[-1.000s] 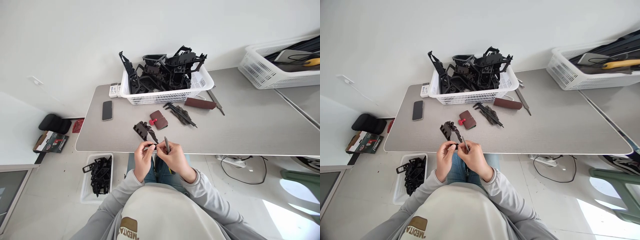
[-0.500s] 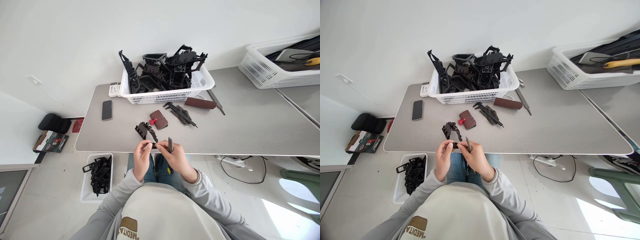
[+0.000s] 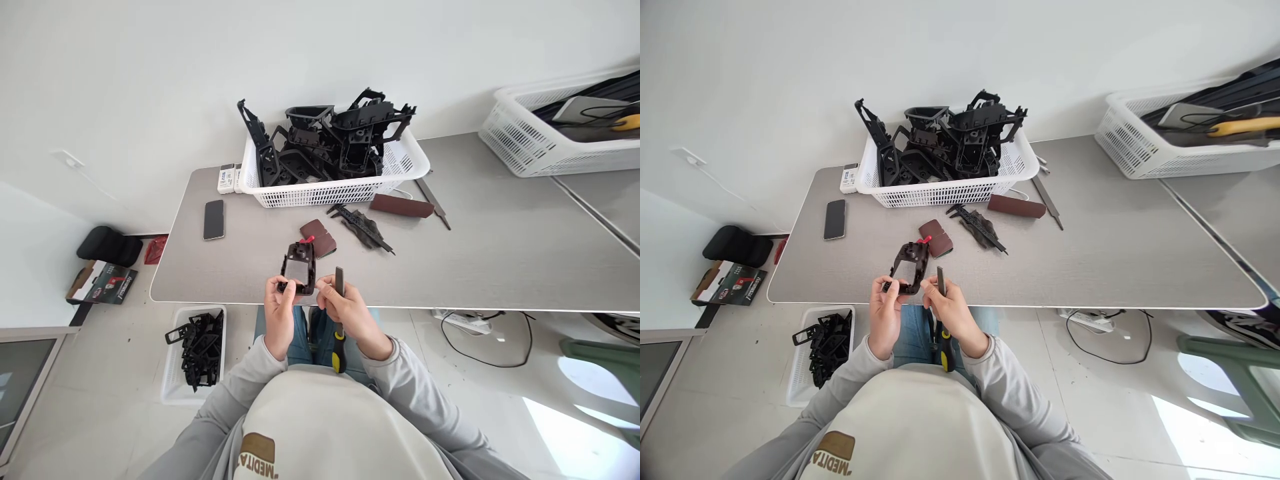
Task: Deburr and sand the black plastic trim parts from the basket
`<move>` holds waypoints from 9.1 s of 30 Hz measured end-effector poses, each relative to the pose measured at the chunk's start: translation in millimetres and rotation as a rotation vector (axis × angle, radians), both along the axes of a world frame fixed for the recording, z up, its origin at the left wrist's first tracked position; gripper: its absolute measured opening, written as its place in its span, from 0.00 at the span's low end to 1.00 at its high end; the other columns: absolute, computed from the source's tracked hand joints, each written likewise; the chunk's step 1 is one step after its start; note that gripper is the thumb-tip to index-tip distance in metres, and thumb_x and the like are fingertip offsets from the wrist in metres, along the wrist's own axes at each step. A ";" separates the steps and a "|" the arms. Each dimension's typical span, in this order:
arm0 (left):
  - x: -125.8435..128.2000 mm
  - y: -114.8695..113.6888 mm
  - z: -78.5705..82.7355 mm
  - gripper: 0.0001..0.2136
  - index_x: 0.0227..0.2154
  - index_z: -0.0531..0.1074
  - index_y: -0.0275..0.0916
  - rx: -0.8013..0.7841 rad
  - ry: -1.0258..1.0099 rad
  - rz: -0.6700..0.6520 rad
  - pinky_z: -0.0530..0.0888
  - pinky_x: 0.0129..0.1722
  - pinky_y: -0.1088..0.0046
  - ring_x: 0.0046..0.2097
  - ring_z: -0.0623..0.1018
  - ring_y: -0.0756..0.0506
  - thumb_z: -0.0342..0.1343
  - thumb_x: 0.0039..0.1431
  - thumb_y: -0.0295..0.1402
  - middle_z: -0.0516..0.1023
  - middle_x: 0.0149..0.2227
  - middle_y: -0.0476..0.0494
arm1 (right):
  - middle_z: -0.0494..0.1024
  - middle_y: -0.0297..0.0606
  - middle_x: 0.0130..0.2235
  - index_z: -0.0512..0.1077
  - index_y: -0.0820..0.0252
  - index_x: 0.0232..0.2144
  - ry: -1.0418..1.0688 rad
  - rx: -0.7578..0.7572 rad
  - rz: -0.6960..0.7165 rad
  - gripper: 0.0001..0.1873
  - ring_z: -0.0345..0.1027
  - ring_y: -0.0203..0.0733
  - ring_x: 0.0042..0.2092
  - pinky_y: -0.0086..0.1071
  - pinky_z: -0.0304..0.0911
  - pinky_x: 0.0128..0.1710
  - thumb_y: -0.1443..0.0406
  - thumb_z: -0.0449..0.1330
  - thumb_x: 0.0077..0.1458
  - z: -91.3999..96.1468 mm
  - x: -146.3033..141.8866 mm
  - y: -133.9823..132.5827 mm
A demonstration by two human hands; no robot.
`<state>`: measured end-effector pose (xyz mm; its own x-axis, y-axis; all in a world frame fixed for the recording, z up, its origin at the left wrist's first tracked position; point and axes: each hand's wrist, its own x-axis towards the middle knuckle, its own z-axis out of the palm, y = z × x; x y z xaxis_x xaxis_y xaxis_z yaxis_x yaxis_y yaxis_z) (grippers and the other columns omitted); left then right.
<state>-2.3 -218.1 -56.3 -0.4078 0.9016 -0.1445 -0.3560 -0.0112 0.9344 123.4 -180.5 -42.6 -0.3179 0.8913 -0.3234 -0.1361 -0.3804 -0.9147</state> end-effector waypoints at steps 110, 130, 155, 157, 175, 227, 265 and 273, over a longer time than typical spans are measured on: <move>-5.1 15.5 -22.8 0.20 0.37 0.64 0.43 0.027 -0.141 0.135 0.75 0.46 0.71 0.40 0.77 0.52 0.67 0.50 0.46 0.76 0.36 0.52 | 0.58 0.21 0.20 0.67 0.59 0.32 0.260 -0.422 0.315 0.27 0.37 0.24 0.17 0.19 0.40 0.11 0.44 0.67 0.45 0.1 10.4 -10.6; -18.5 6.4 -0.2 0.25 0.36 0.58 0.45 0.062 -0.180 0.139 0.78 0.38 0.76 0.34 0.73 0.55 0.70 0.43 0.35 0.69 0.32 0.57 | 0.75 0.33 0.31 0.71 0.56 0.34 0.169 -0.131 0.074 0.21 0.44 0.26 0.18 0.27 0.35 0.15 0.47 0.64 0.49 4.2 1.2 2.1; -13.5 3.3 9.5 0.16 0.31 0.69 0.41 0.022 -0.176 -0.001 0.78 0.29 0.75 0.26 0.78 0.53 0.68 0.48 0.44 0.78 0.32 0.51 | 0.55 0.21 0.15 0.74 0.57 0.41 0.093 0.113 -0.043 0.22 0.45 0.32 0.17 0.30 0.40 0.19 0.47 0.61 0.54 6.1 -3.7 -2.5; -13.0 2.4 8.6 0.17 0.32 0.69 0.42 0.062 -0.166 -0.003 0.80 0.31 0.71 0.28 0.79 0.51 0.66 0.50 0.47 0.79 0.36 0.49 | 0.54 0.21 0.15 0.74 0.57 0.42 0.048 0.137 -0.015 0.23 0.45 0.32 0.18 0.30 0.42 0.19 0.47 0.62 0.53 4.0 -0.3 -0.8; -15.2 -6.2 -5.4 0.17 0.45 0.73 0.44 0.194 0.175 0.067 0.79 0.43 0.63 0.50 0.79 0.40 0.57 0.59 0.50 0.78 0.50 0.38 | 0.81 0.42 0.50 0.75 0.52 0.53 -0.446 0.496 0.289 0.19 0.75 0.53 0.49 0.46 0.68 0.50 0.58 0.52 0.64 18.8 14.1 -11.5; 0.8 10.0 18.0 0.14 0.27 0.78 0.37 -0.087 -0.580 0.034 0.72 0.26 0.82 0.25 0.74 0.56 0.74 0.39 0.36 0.79 0.25 0.53 | 0.54 0.22 0.17 0.77 0.57 0.51 0.165 0.115 0.038 0.26 0.47 0.29 0.18 0.28 0.41 0.17 0.51 0.63 0.55 2.6 -8.0 -19.5; -5.3 -4.7 -4.9 0.11 0.36 0.80 0.46 0.077 0.091 0.194 0.77 0.50 0.60 0.43 0.82 0.41 0.66 0.52 0.44 0.83 0.38 0.46 | 0.81 0.43 0.39 0.72 0.56 0.55 -0.527 0.687 0.115 0.20 0.74 0.44 0.36 0.36 0.69 0.37 0.59 0.50 0.67 12.3 9.4 -18.7; -5.6 -3.7 -4.3 0.12 0.36 0.80 0.45 0.078 0.080 0.207 0.78 0.49 0.60 0.44 0.81 0.40 0.66 0.51 0.44 0.83 0.39 0.46 | 0.82 0.43 0.41 0.73 0.56 0.55 -0.490 0.659 0.143 0.21 0.75 0.45 0.39 0.37 0.70 0.39 0.58 0.49 0.67 11.9 9.5 -17.0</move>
